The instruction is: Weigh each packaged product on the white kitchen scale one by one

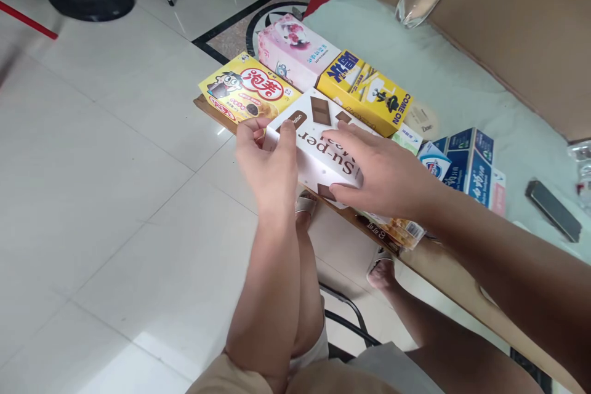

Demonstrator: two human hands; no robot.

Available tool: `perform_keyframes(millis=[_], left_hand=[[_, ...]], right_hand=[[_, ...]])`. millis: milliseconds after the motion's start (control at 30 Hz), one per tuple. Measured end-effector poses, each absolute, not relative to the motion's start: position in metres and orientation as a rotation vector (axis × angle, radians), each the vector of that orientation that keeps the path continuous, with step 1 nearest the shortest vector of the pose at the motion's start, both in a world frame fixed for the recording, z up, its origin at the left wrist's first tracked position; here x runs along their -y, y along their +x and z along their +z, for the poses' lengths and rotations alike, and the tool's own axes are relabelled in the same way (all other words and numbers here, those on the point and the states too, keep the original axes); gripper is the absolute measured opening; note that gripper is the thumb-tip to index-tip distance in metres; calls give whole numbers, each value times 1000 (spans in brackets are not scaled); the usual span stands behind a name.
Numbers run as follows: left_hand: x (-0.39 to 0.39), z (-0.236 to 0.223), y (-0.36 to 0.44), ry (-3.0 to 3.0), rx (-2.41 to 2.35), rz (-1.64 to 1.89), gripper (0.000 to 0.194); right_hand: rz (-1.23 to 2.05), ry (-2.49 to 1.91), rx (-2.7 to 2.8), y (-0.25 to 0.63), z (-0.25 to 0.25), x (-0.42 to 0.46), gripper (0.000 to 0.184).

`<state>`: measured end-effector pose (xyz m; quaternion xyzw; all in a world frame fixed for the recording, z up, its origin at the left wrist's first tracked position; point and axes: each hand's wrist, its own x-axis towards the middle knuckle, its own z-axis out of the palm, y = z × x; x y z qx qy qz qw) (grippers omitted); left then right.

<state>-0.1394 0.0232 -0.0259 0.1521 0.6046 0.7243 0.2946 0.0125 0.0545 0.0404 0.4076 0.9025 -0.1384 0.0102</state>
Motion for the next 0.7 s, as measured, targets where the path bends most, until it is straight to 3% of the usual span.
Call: perform_keyframes(millis=[433, 533, 700], left_hand=[[-13, -7, -148, 403, -1561, 2048, 23], [-7, 0, -155, 342, -1487, 2114, 22], [10, 21, -161, 338, -1420, 2186, 32]], right_hand=[[-491, 1304, -2870, 20, 41, -41, 75], [-421, 1290, -3014, 25, 49, -33, 70], [-261, 1344, -3179, 35, 69, -8, 76]])
